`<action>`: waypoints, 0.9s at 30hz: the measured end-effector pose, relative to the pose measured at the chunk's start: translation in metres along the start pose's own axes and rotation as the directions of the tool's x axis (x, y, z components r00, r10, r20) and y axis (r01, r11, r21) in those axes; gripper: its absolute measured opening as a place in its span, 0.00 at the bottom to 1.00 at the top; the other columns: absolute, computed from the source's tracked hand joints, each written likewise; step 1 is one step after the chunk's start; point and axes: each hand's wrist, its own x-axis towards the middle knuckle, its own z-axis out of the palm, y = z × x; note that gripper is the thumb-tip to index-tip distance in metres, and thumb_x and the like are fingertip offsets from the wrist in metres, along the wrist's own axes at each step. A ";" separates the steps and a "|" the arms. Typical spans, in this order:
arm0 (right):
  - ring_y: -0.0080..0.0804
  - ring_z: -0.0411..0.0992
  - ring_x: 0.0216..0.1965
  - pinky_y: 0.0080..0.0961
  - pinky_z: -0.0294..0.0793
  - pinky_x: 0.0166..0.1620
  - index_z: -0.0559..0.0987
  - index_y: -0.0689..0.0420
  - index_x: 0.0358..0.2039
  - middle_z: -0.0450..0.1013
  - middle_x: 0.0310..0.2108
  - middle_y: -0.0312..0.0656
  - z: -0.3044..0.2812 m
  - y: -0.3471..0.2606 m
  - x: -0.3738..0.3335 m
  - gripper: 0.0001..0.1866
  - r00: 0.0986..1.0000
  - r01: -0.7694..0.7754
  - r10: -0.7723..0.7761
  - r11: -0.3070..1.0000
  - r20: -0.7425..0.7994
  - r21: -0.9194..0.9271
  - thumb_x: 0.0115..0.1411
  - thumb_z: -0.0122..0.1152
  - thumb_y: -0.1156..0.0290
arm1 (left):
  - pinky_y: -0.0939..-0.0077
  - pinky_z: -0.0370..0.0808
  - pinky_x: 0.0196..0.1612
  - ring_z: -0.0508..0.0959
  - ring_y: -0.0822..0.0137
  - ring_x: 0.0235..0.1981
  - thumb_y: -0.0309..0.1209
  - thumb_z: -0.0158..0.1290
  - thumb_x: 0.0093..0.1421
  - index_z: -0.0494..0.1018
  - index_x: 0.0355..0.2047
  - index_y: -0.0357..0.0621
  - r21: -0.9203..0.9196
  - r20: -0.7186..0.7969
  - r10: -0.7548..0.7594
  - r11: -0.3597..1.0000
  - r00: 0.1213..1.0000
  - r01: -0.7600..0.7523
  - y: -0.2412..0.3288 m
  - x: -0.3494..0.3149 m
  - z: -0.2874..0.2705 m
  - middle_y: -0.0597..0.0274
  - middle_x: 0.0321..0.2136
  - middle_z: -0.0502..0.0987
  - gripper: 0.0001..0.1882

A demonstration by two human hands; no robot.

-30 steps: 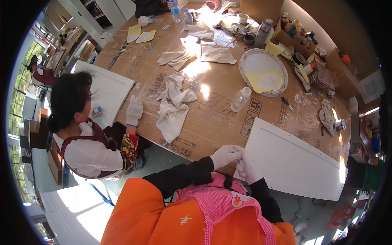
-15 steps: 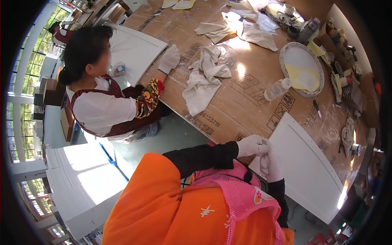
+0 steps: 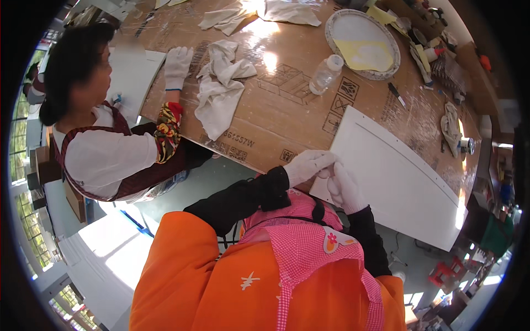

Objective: Repairing or touching up a white furniture panel by applying a substance and scraping away excess with a putty knife.

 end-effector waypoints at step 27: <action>0.16 0.58 0.14 0.21 0.56 0.17 0.84 0.67 0.41 0.64 0.16 0.29 -0.103 0.090 -0.063 0.22 0.941 -0.089 0.128 0.987 -0.313 0.134 0.70 0.54 0.58 | 0.76 0.77 0.46 0.80 0.73 0.43 0.33 0.55 0.69 0.77 0.56 0.43 0.395 -0.497 0.182 0.918 0.848 0.035 0.015 0.100 -0.042 0.65 0.50 0.82 0.17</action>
